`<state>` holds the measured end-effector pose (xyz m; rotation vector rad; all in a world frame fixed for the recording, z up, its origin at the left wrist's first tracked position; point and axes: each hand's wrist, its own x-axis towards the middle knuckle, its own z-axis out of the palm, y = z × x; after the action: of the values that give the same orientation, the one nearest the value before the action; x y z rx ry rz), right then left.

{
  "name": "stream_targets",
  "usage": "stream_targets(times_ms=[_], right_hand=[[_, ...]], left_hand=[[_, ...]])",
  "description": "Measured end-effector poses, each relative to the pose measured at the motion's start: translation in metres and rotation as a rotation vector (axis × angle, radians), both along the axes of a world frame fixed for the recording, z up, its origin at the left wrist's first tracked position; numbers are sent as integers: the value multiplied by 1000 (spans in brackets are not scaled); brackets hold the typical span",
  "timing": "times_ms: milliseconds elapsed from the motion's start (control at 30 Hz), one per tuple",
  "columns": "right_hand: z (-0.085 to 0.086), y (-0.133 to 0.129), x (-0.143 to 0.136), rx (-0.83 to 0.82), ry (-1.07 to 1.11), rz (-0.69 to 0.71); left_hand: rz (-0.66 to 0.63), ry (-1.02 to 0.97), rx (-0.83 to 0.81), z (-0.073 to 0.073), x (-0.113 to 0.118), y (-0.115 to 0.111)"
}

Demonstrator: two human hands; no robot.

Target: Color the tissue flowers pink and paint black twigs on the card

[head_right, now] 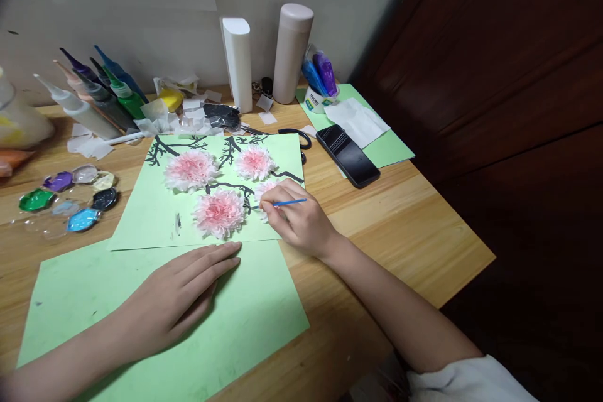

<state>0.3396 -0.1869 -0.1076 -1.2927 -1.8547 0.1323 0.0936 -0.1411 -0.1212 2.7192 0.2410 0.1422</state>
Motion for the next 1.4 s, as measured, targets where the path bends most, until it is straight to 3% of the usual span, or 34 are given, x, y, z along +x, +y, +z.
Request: stream_targets(times_ms=[333, 933, 1167, 1400], right_hand=[[4, -5, -1, 46, 98, -37], [5, -5, -3, 22, -25, -6], [4, -6, -3, 112, 45, -16], [4, -5, -5, 118, -57, 45]], left_hand=[[6, -7, -31, 2, 0, 0], [14, -30, -49, 1, 0, 0], [9, -29, -50, 1, 0, 0], [-2, 8, -22, 1, 0, -1]])
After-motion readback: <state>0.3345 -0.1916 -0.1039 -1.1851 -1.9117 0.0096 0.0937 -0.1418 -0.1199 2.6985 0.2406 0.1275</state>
